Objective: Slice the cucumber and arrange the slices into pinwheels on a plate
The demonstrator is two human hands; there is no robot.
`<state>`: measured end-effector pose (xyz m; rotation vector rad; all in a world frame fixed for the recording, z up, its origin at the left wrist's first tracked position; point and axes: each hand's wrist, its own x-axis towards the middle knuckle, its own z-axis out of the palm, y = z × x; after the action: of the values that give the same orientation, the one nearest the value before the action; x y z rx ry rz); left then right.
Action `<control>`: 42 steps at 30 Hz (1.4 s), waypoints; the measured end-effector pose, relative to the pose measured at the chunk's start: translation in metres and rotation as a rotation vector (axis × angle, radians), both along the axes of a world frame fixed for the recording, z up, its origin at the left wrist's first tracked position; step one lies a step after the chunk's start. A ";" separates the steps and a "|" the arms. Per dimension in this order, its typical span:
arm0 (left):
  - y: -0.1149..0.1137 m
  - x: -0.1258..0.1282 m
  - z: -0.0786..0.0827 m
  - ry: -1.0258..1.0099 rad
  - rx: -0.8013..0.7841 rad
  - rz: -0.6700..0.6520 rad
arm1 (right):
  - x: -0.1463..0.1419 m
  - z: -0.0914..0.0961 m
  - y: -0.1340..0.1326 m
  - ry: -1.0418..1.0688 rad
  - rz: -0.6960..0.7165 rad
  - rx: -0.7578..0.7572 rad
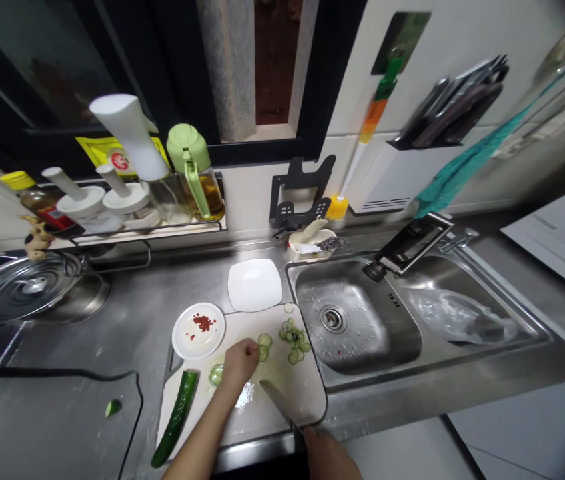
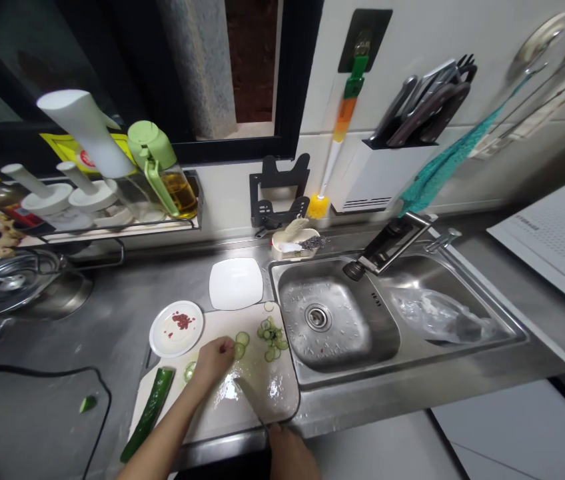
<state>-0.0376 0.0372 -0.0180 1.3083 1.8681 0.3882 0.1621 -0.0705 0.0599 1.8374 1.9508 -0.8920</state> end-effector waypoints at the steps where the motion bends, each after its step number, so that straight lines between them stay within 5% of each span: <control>1: -0.004 -0.003 0.001 0.000 -0.007 0.011 | 0.000 0.000 0.001 -0.004 0.004 -0.007; 11: -0.043 -0.015 -0.007 0.007 -0.072 0.076 | -0.014 -0.010 0.006 -0.012 0.060 -0.073; 24: -0.046 -0.014 -0.008 0.075 -0.086 0.068 | -0.028 -0.031 0.003 -0.029 0.072 -0.116; 42: -0.044 -0.013 -0.010 0.115 -0.111 0.054 | -0.043 -0.001 0.015 -0.038 0.098 -0.135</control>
<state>-0.0511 -0.0063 -0.0285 1.2303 1.9948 0.2368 0.1194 -0.0560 0.0585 1.6574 1.8908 -0.9269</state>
